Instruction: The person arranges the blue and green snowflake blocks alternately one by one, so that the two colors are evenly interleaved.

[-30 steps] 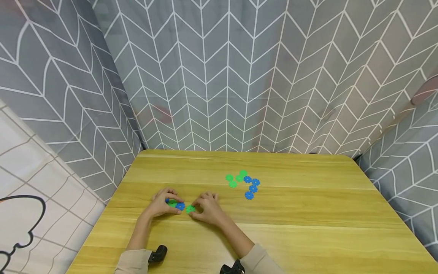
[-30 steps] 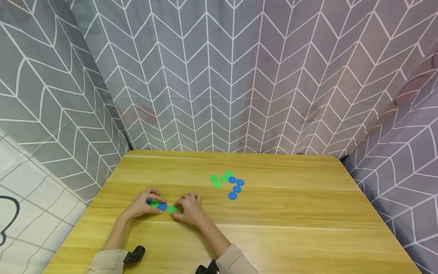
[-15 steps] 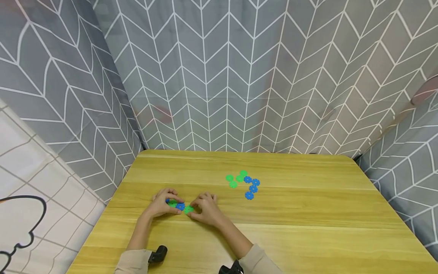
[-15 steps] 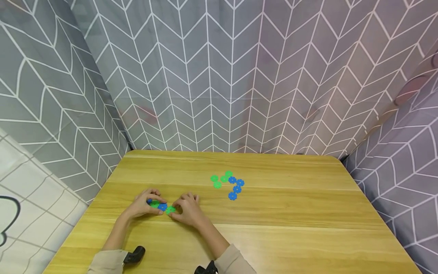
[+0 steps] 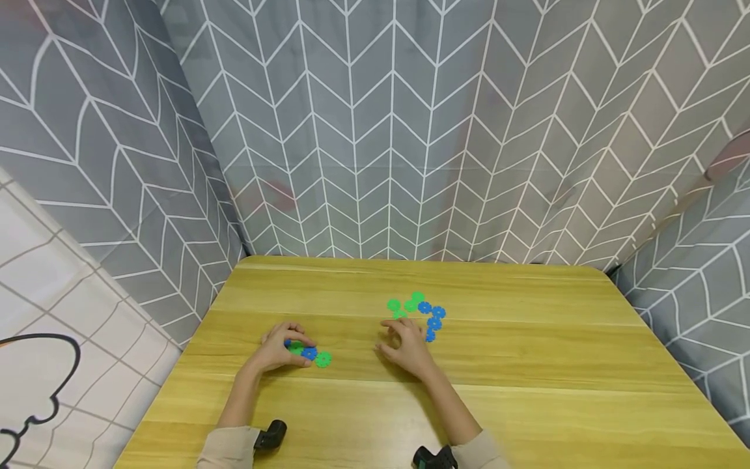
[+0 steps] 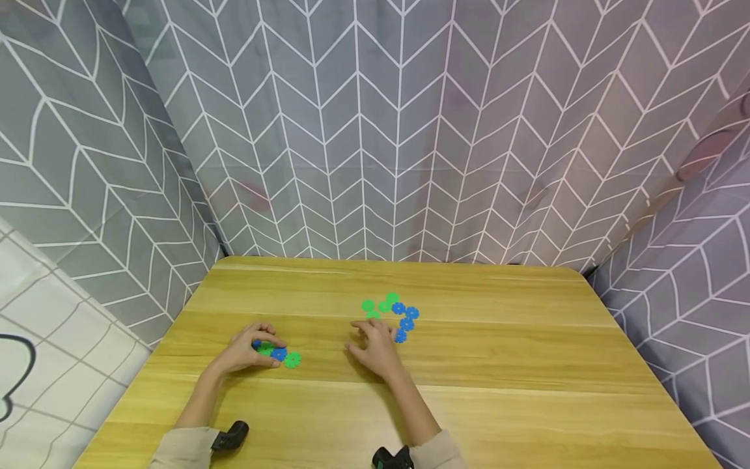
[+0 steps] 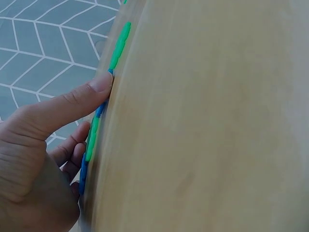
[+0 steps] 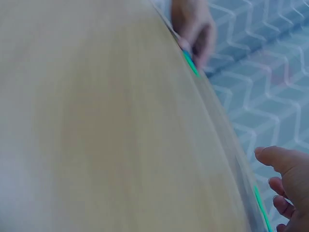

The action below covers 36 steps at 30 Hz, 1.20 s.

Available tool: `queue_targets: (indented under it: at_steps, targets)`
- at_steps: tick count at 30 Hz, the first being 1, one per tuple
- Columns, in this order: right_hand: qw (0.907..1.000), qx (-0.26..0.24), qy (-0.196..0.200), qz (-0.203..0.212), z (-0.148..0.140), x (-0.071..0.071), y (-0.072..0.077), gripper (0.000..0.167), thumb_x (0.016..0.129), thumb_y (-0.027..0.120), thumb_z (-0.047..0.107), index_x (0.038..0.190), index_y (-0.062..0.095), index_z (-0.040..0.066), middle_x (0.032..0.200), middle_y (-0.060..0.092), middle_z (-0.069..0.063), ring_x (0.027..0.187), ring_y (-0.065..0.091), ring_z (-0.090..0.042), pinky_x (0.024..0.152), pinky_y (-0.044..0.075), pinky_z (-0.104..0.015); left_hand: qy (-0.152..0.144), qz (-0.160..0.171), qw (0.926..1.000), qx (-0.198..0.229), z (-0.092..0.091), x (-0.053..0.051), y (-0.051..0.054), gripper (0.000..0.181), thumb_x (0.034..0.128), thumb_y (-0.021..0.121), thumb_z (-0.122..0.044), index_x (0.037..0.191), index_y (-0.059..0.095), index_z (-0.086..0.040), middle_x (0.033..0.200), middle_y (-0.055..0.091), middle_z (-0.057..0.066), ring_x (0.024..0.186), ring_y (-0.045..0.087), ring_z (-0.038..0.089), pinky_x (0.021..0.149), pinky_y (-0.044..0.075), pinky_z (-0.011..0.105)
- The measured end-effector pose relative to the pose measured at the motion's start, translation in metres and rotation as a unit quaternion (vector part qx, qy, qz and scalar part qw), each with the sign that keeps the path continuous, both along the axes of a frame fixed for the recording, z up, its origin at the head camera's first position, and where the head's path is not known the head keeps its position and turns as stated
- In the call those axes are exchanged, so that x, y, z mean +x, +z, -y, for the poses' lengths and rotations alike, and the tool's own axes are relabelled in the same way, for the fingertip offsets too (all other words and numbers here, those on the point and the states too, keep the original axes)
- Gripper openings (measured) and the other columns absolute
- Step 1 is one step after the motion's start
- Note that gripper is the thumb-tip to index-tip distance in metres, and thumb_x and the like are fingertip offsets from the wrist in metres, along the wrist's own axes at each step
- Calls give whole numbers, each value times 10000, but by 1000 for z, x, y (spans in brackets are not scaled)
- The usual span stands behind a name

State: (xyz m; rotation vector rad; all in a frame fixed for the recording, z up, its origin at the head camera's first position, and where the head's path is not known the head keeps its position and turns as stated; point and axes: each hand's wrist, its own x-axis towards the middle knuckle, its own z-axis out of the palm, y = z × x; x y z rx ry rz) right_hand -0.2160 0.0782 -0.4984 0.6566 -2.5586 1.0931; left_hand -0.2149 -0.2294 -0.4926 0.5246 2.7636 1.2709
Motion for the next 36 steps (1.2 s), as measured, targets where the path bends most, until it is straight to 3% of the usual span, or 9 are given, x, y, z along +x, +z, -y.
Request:
queue_targets:
  at_steps: [6, 12, 20, 36]
  targets:
    - [9973, -81, -696, 207, -56, -3, 0, 364, 756, 777, 179, 1065, 675, 14, 926, 616, -113, 939, 509, -322, 842, 258, -579, -8, -38, 10000, -51, -1, -1, 0, 292, 630, 868, -184, 892, 755, -126, 1112, 525, 136, 1111, 386, 417, 908, 117, 617]
    - [9905, 93, -1155, 742, -84, -4, 3, 367, 746, 791, 218, 1045, 692, 28, 987, 603, -143, 942, 520, -329, 827, 242, -528, 13, -69, 9999, -79, 1, 0, 2, 293, 627, 870, -199, 890, 757, -135, 1100, 530, 130, 1103, 398, 397, 907, 134, 620]
    - [9896, 149, -1211, 763, -90, -4, -3, 224, 782, 765, 179, 968, 731, 58, 979, 642, -112, 949, 513, -328, 877, 236, -581, 23, 20, 9999, -112, 0, 0, 1, 289, 636, 866, -187, 897, 755, -134, 1115, 516, 126, 1115, 373, 425, 898, 126, 599]
    - [9886, 146, -1294, 751, -89, -3, -1, 222, 779, 766, 206, 907, 707, 35, 936, 634, -104, 923, 548, -306, 864, 261, -577, -17, -84, 9999, -150, 1, -1, -1, 292, 636, 867, -218, 899, 758, -154, 1119, 530, 122, 1110, 408, 395, 928, 127, 632]
